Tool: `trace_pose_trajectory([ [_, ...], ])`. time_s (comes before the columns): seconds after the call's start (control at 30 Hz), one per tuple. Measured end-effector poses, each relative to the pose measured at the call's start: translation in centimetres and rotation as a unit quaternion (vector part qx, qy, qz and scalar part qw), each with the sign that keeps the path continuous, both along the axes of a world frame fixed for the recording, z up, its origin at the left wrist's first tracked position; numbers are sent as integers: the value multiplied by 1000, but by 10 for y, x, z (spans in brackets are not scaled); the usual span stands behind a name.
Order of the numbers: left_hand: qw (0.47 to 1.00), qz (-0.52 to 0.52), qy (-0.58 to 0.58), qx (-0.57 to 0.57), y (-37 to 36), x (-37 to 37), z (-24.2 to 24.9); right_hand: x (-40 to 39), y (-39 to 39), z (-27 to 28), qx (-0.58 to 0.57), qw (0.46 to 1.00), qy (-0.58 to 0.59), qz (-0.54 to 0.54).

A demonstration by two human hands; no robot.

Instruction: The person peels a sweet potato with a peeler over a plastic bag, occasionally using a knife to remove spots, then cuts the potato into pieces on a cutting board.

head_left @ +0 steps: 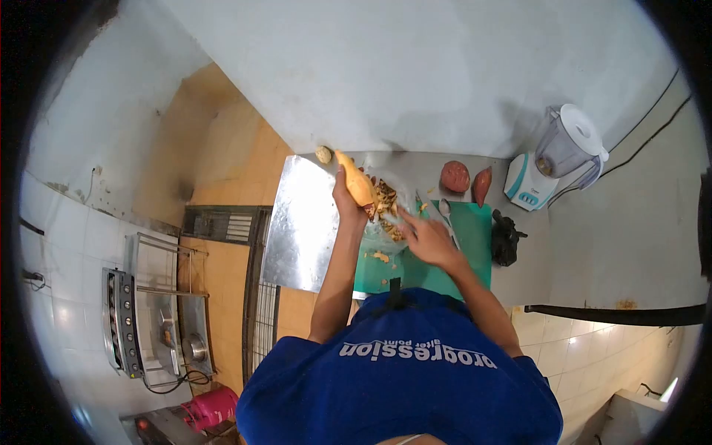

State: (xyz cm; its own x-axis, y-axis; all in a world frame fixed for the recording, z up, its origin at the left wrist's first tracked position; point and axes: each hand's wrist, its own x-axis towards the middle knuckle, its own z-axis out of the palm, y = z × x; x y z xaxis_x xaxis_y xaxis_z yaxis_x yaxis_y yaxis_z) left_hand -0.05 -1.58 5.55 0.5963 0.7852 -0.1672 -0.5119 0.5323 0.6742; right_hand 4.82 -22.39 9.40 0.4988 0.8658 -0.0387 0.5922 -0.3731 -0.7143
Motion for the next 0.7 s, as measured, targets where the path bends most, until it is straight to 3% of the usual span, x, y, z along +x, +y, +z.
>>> trace_pose_trajectory([
  [0.03,999,-13,45,21,-8,-3,4,4,5,10,24,1000,-3,-13],
  [0.2,999,-12,31,17,-23,4,4,6,20,6,93,995,-30,-20],
  [0.27,1000,5,18,2,-17,2,4,3,11,-5,-4,997,-68,34],
  [0.37,1000,21,-16,2,-7,5,13,-11,2,-48,-7,996,-53,67],
  [0.43,998,58,-13,5,-9,7,18,-9,4,-32,0,998,-43,51],
  [0.6,999,-15,45,3,-22,-3,9,2,12,26,60,998,-26,-10],
  [0.7,999,-30,36,8,-31,-2,2,4,20,17,96,995,-36,-7],
])
